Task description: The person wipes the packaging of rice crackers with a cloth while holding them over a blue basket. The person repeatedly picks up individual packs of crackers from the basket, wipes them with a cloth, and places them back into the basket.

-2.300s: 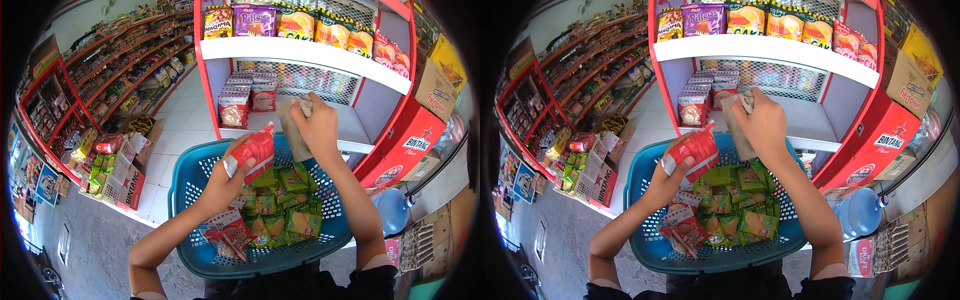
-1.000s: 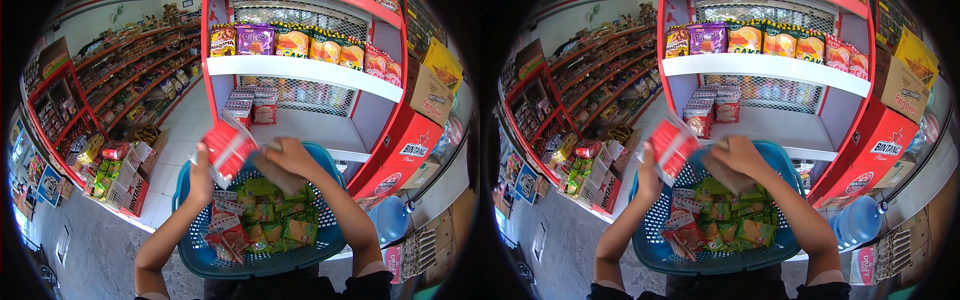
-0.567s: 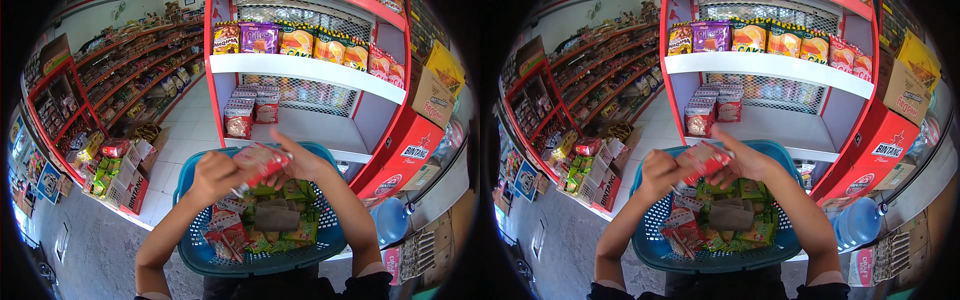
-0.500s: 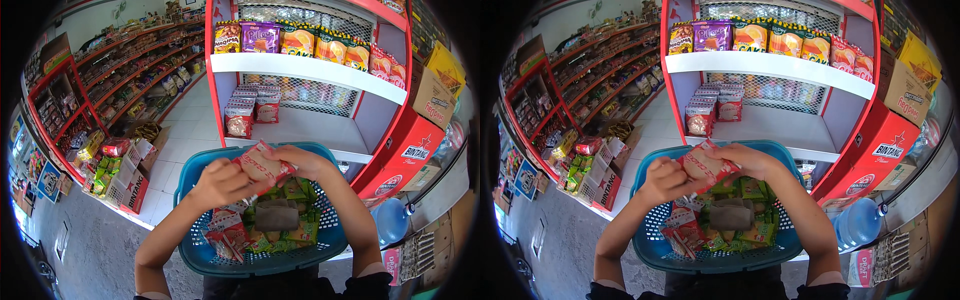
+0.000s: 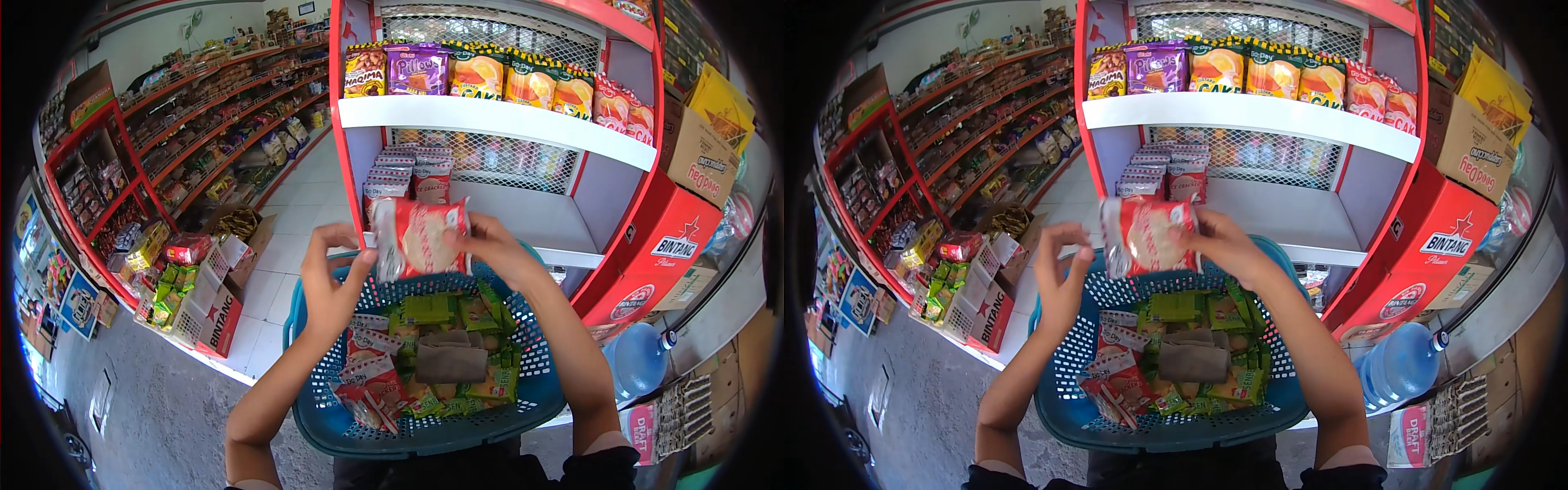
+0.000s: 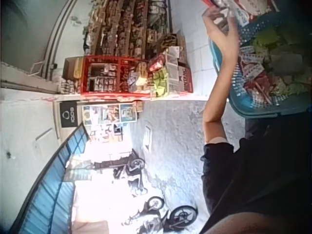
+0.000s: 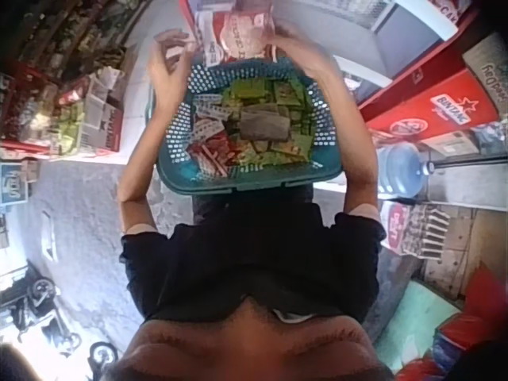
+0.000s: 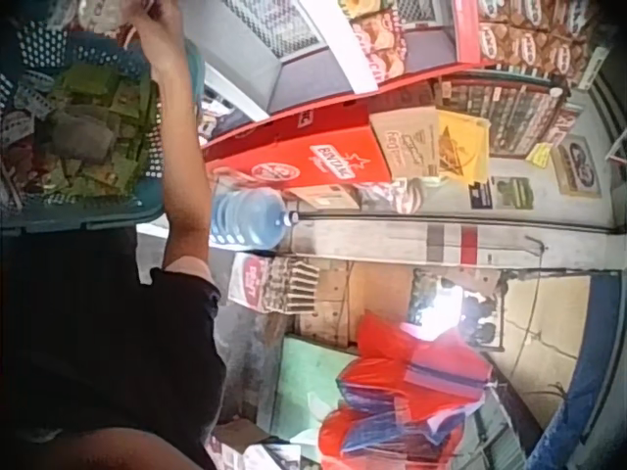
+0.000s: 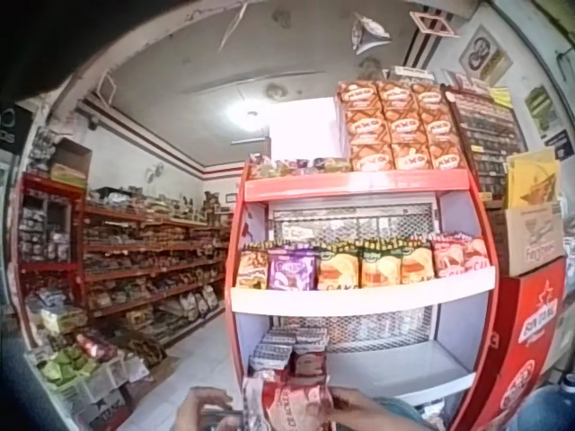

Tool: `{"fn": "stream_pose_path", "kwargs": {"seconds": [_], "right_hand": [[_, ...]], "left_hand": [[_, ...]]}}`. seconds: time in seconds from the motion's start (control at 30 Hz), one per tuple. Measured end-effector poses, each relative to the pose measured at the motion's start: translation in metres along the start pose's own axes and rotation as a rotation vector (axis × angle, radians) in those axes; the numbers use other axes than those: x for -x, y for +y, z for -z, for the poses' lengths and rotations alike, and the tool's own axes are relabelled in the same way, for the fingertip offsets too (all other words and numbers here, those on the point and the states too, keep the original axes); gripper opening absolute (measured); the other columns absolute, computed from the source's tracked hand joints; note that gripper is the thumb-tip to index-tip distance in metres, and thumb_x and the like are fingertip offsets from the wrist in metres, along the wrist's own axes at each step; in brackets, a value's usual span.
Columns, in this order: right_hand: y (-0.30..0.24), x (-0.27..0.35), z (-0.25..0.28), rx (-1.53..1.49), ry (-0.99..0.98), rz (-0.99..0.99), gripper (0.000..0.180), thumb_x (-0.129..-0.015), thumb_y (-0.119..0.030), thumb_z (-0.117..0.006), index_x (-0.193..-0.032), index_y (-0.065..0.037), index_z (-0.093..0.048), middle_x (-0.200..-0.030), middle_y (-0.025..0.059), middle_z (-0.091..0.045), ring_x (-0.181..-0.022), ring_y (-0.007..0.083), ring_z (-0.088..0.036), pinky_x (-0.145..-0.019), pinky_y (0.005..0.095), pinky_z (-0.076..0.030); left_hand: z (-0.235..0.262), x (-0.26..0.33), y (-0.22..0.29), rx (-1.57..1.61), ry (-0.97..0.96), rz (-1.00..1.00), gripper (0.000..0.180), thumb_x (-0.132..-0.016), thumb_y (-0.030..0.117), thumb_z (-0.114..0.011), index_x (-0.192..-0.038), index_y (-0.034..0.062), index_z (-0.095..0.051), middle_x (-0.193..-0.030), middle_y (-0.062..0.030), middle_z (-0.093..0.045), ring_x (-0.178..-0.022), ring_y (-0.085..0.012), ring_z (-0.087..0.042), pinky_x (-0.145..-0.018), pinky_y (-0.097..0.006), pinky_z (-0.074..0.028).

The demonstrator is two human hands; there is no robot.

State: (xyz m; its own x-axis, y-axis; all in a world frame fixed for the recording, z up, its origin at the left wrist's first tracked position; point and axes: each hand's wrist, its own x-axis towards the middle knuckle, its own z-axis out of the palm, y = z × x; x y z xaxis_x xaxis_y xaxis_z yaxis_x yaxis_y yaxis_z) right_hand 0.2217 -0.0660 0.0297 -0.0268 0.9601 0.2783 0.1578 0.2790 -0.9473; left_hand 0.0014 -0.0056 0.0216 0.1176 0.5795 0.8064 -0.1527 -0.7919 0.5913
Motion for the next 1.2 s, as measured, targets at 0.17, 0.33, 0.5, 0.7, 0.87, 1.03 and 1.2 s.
{"fn": "stream_pose_path", "kwargs": {"seconds": [0.17, 0.33, 0.5, 0.7, 0.87, 1.03, 1.2], "right_hand": [[0.008, 0.005, -0.039, 0.167, -0.023, 0.043, 0.05, -0.089, -0.046, -0.047, -0.095, 0.003, -0.056, -0.079, 0.0051, -0.056, -0.073, 0.0103, -0.049, -0.064, 0.0266, -0.041], [0.017, 0.002, -0.037, 0.431, 0.029, 0.092, 0.063, -0.091, -0.053, -0.036, -0.063, 0.003, -0.048, -0.051, 0.0007, -0.035, -0.053, 0.0107, -0.032, -0.047, 0.0315, -0.027], [0.036, -0.004, -0.04, 0.242, 0.016, 0.172, 0.061, -0.092, -0.05, -0.035, -0.059, 0.001, -0.042, -0.052, -0.0027, -0.03, -0.052, 0.0083, -0.028, -0.045, 0.0317, -0.026], [0.032, -0.002, -0.043, 0.117, 0.097, 0.182, 0.055, -0.094, -0.042, -0.038, -0.06, 0.001, -0.042, -0.05, -0.0017, -0.035, -0.051, 0.008, -0.029, -0.046, 0.0311, -0.029], [0.012, -0.001, -0.038, 0.5, 0.222, 0.388, 0.046, -0.093, -0.031, -0.044, -0.062, 0.002, -0.044, -0.049, 0.0086, -0.035, -0.047, 0.0132, -0.029, -0.044, 0.0322, -0.03], [0.015, -0.001, -0.035, 0.519, 0.334, 0.33, 0.044, -0.093, -0.029, -0.044, -0.063, 0.003, -0.045, -0.05, 0.0096, -0.038, -0.045, 0.0135, -0.03, -0.043, 0.0333, -0.029], [0.014, -0.003, -0.024, 0.269, 0.423, 0.195, 0.045, -0.093, -0.035, -0.044, -0.067, 0.002, -0.051, -0.053, 0.0042, -0.049, -0.047, 0.0095, -0.043, -0.044, 0.0274, -0.036]], "left_hand": [[0.005, 0.008, -0.024, -0.111, -0.159, 0.474, 0.036, -0.09, 0.032, -0.051, -0.088, -0.0036, -0.058, -0.061, -0.003, -0.053, -0.056, -0.0057, -0.044, -0.049, -0.023, -0.037], [0.005, 0.006, -0.013, -0.269, -0.092, 0.249, 0.044, -0.093, 0.031, -0.046, -0.072, -0.006, -0.056, -0.047, -0.0018, -0.045, -0.047, -0.0051, -0.038, -0.043, -0.027, -0.033], [0.01, 0.006, -0.014, -0.072, -0.088, 0.343, 0.049, -0.095, 0.033, -0.039, -0.063, -0.0017, -0.051, -0.05, 0.0021, -0.042, -0.05, -0.0038, -0.034, -0.045, -0.024, -0.03], [0.013, 0.007, -0.019, 0.016, -0.059, 0.338, 0.052, -0.096, 0.034, -0.035, -0.056, 0.0023, -0.042, -0.05, 0.0047, -0.038, -0.051, -0.0035, -0.031, -0.046, -0.024, -0.029], [0.019, 0.0, -0.02, -0.147, -0.103, 0.38, 0.054, -0.095, 0.034, -0.038, -0.052, 0.0023, -0.039, -0.047, 0.0039, -0.034, -0.048, -0.0039, -0.029, -0.042, -0.026, -0.026], [0.022, -0.01, -0.024, -0.138, -0.222, 0.504, 0.047, -0.092, 0.034, -0.048, -0.059, 0.0009, -0.048, -0.05, 0.0024, -0.044, -0.046, -0.0039, -0.039, -0.04, -0.024, -0.03], [0.014, -0.005, -0.013, 0.197, -0.525, 0.805, 0.039, -0.091, 0.035, -0.046, -0.094, -0.0024, -0.053, -0.081, -0.0126, -0.062, -0.065, -0.02, -0.064, -0.054, -0.026, -0.052]]}}
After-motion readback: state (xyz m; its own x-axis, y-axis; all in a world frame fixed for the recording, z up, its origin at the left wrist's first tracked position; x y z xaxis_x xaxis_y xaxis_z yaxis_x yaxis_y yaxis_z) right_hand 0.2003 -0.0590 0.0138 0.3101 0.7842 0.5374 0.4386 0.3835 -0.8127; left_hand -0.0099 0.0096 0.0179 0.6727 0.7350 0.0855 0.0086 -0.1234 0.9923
